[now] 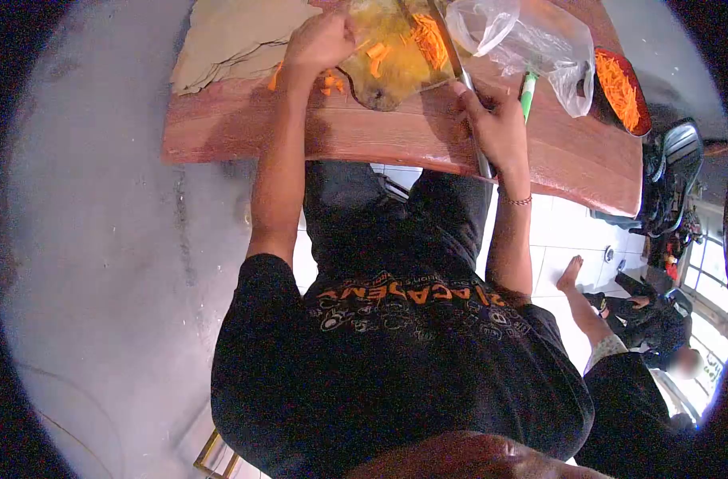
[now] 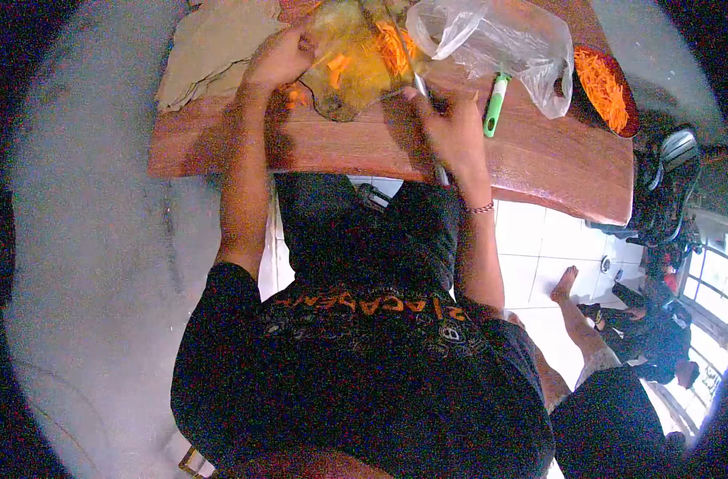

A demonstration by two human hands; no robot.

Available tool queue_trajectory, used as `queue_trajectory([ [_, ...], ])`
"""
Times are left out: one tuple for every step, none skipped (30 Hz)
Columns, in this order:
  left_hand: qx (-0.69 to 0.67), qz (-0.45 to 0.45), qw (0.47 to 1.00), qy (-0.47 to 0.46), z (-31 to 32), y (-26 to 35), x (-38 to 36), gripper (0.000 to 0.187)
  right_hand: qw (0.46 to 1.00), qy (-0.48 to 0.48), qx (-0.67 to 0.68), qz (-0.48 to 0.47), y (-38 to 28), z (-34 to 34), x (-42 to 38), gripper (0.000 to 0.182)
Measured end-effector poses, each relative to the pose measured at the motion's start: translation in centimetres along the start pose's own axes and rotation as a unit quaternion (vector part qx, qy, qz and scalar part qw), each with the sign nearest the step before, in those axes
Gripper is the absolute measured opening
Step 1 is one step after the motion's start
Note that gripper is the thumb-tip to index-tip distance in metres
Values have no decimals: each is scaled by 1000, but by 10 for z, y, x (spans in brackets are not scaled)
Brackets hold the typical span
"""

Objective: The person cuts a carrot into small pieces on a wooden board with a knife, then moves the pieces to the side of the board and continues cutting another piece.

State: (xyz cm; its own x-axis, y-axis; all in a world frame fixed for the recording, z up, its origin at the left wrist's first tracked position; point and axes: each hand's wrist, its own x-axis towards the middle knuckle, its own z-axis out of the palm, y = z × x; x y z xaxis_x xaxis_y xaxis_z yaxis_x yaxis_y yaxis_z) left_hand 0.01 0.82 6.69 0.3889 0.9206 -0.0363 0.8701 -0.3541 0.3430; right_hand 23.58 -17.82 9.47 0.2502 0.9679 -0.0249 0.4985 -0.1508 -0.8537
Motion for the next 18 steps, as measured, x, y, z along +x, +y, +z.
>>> queue_trajectory([
  [3,0,1000,-1,3,-3,-3,30,1000,0,3,1,1,2,0,34],
  [0,-12,1000,15,10,-7,-8,25,1000,2,11,-22,4,4,0,33],
  [-4,-25,999,30,13,-8,-14,20,999,4,20,-45,6,7,-1,32],
  [-1,-26,999,29,17,-8,-18,20,999,3,23,-44,9,10,-1,32],
  [26,-9,998,57,22,-6,-20,19,998,-5,24,-53,11,13,1,31],
  [52,8,995,86,25,-2,-24,18,998,-12,25,-62,13,14,2,31],
  [54,8,995,86,27,1,-29,18,998,-12,27,-62,13,14,2,31],
  [80,21,990,114,28,5,-35,19,998,-16,26,-47,12,13,1,31],
  [105,35,984,142,30,7,-38,20,999,-20,25,-32,12,13,0,31],
  [107,35,984,141,32,10,-40,20,999,-20,27,-32,13,13,-1,31],
  [158,46,975,146,34,13,-42,21,999,-9,25,-32,13,13,-3,29],
  [209,57,964,151,35,15,-43,23,999,2,23,-34,12,12,-4,27],
  [210,57,964,152,37,14,-43,23,999,2,23,-35,10,12,-5,27],
  [224,62,960,154,38,12,-43,23,995,-39,90,14,6,11,-6,27],
  [238,67,956,157,36,14,-43,23,983,-80,156,63,3,9,-6,26],
  [239,67,956,158,34,17,-40,23,982,-80,157,61,8,11,-5,26],
  [175,47,973,141,31,18,-36,21,973,-97,196,70,17,17,-5,26],
  [110,27,986,122,28,19,-33,20,962,-114,235,79,20,21,-5,26],
])
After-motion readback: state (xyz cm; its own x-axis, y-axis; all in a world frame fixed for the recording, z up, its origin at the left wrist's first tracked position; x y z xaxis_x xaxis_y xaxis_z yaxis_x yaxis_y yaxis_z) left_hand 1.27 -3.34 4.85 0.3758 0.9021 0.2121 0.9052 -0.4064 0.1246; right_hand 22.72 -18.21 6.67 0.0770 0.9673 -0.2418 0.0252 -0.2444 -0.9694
